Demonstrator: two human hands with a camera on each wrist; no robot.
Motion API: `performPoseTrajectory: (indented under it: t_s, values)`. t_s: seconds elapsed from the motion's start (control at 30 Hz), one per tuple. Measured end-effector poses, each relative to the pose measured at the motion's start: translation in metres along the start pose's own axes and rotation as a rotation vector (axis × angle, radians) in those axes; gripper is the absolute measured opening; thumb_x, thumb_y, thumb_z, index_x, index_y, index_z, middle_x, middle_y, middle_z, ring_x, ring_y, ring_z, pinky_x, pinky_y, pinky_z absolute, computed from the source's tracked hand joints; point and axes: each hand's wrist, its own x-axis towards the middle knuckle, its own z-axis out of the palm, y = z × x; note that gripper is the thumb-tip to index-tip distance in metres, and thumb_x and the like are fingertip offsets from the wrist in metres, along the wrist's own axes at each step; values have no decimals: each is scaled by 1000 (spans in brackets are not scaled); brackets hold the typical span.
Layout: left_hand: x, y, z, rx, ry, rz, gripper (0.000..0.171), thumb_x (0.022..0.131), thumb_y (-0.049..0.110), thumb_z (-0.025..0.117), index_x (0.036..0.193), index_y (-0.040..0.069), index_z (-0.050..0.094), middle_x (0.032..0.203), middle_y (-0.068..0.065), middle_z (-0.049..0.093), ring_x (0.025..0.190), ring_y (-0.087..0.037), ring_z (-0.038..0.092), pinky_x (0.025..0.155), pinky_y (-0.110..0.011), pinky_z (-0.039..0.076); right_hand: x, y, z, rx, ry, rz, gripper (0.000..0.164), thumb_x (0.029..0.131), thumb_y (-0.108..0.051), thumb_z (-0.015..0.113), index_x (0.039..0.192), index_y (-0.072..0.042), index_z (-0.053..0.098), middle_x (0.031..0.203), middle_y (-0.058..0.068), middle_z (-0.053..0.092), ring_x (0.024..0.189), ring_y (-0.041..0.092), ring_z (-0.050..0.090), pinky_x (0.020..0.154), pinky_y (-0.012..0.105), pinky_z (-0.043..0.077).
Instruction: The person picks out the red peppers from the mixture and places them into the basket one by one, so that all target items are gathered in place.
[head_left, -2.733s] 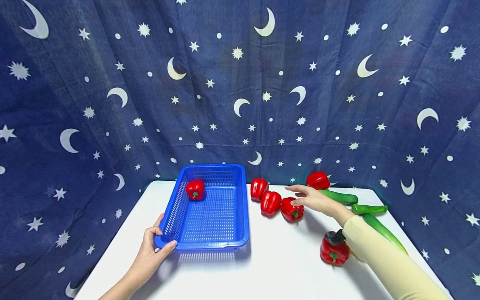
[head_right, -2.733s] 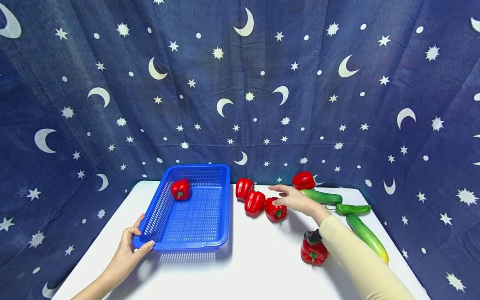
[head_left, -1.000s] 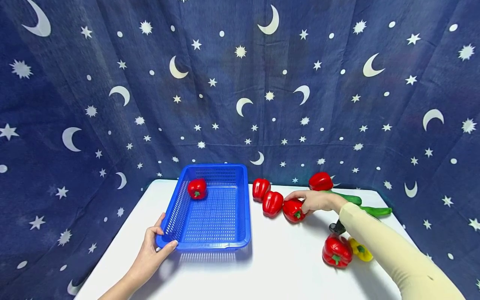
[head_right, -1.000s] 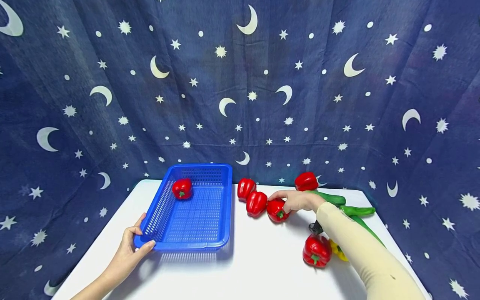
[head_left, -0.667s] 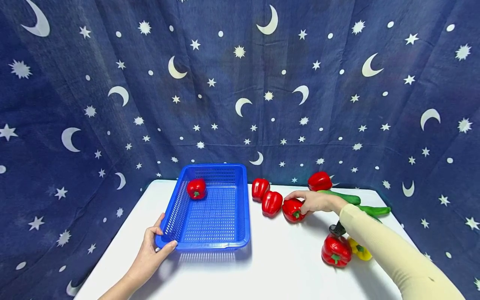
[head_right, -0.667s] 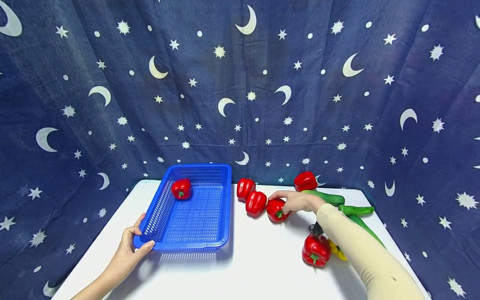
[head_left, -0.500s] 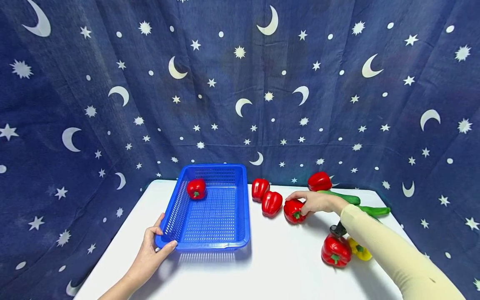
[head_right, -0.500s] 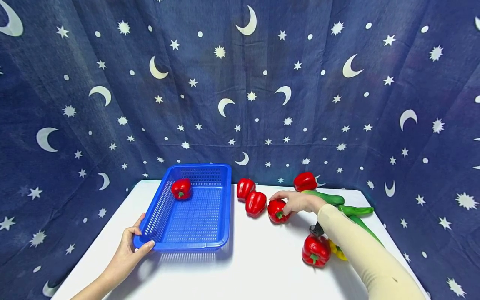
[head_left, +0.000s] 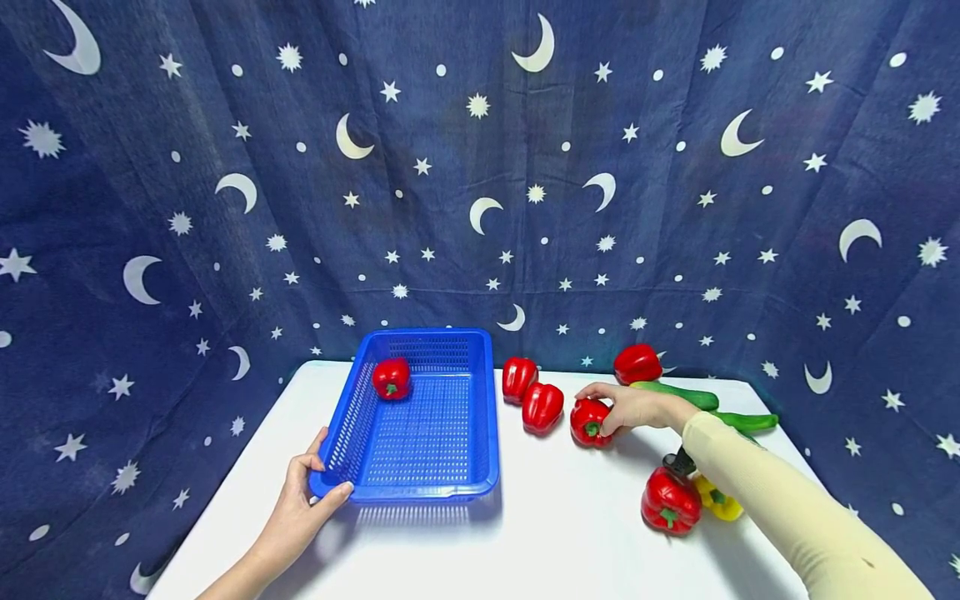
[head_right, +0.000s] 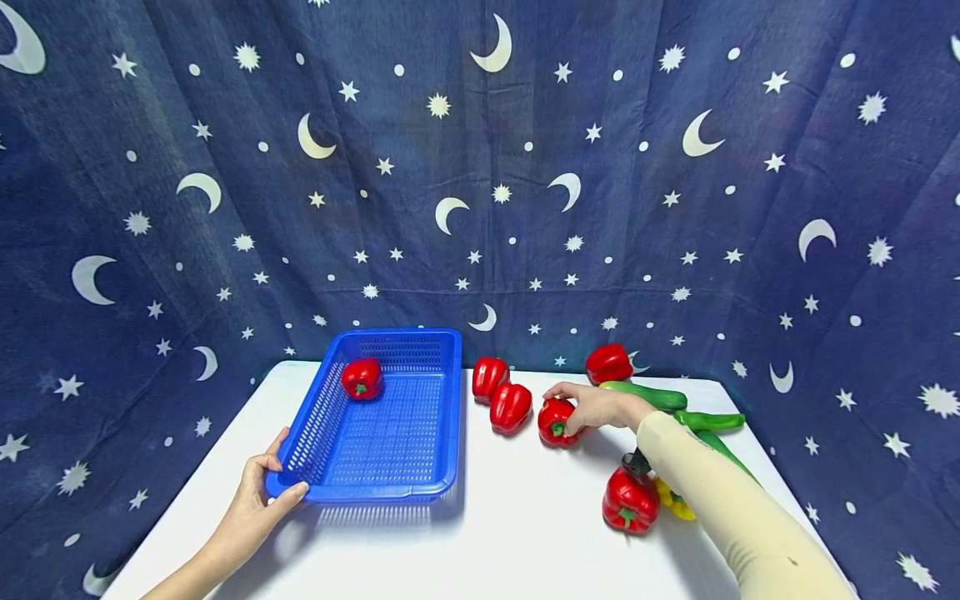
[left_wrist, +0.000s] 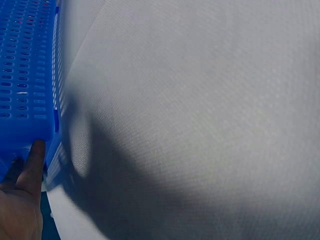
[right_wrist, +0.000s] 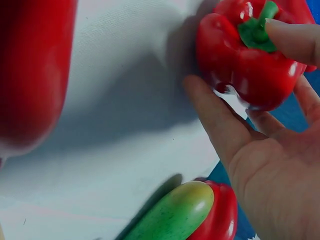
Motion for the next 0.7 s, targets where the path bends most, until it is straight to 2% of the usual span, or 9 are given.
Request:
performPoseTrajectory:
  t_s: [0.17,0.4,0.53,0.7]
  values:
    - [0,0,1,-1,0,-2,44,98,8,68,115,1,28,171,-13,11,146,-53,22,94,-7,37,1,1,3,19,-9,2,83,75,10,75,149,-11,43,148,19,38,120,39,49,88,51,56]
    - [0,-2,0,16,1,-13,45,98,9,69,116,2,28,171,-11,12,147,-52,23,95,-7,35,2,1,6,16,0,-5,83,75,11,74,149,-10,43,144,20,42,117,37,52,86,51,57]
    - [0,-2,-1,-4,-3,-25,45,99,9,68,117,3,28,171,-9,11,147,-50,24,95,-9,38,3,1,6,-2,6,-7,82,77,10,73,150,-11,42,145,20,41,116,36,53,87,50,57]
    - [0,-2,0,-26,2,-10,45,98,7,68,117,1,27,171,-11,11,146,-52,22,95,-9,38,4,1,5,-23,-2,-37,81,79,10,71,151,-9,40,144,23,41,114,35,54,86,50,57]
